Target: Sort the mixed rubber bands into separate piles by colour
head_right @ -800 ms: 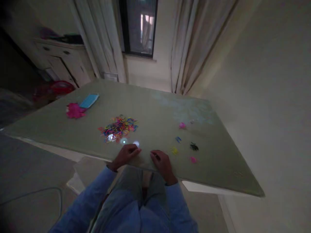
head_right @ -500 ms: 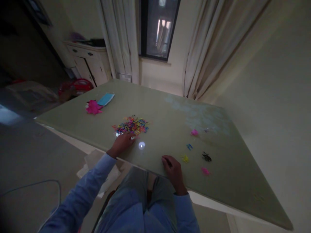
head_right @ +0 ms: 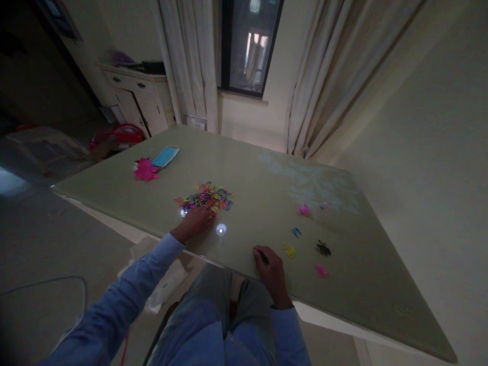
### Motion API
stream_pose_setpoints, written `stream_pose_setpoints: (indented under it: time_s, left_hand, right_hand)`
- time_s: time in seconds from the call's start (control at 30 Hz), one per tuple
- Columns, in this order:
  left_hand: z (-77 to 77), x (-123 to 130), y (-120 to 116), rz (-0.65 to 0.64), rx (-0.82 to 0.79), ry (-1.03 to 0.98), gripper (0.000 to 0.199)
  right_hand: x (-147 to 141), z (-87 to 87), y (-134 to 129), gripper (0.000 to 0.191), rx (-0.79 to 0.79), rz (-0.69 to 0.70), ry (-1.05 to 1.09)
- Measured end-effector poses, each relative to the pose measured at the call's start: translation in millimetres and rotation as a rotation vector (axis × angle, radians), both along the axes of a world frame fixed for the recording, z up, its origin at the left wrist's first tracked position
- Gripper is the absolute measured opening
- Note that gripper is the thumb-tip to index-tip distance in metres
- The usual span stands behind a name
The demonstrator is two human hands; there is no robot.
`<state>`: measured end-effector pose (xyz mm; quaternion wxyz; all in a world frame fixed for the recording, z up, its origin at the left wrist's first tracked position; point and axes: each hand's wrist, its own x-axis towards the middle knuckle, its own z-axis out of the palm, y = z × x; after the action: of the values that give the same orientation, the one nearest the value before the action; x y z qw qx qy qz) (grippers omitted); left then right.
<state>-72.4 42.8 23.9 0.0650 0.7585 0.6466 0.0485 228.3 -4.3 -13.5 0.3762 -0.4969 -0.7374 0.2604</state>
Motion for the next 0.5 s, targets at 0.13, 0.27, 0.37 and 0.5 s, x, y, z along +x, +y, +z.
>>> stream_pose_setpoints:
  time_s: [0.13,0.27,0.37,0.5]
  left_hand:
    - [-4.2,-3,2,-0.027,0.003,-0.015,0.03]
    - [-8.7,-6,8,-0.049,0.015,-0.04,0.027]
    - [-11.1,-8,12,-0.062,0.023,-0.075,0.024]
    - [-13.6,-14,13,-0.057,0.039,-0.136,0.019]
  right_hand:
    - [0,-0.9,0,0.028,0.013,0.006,-0.006]
    - [0,-2.1,0,0.027,0.034,0.013,-0.011]
    - [0,-3.0,0,0.027,0.05,0.016,-0.005]
    - [0,-2.6,0,0.027,0.05,0.005,-0.009]
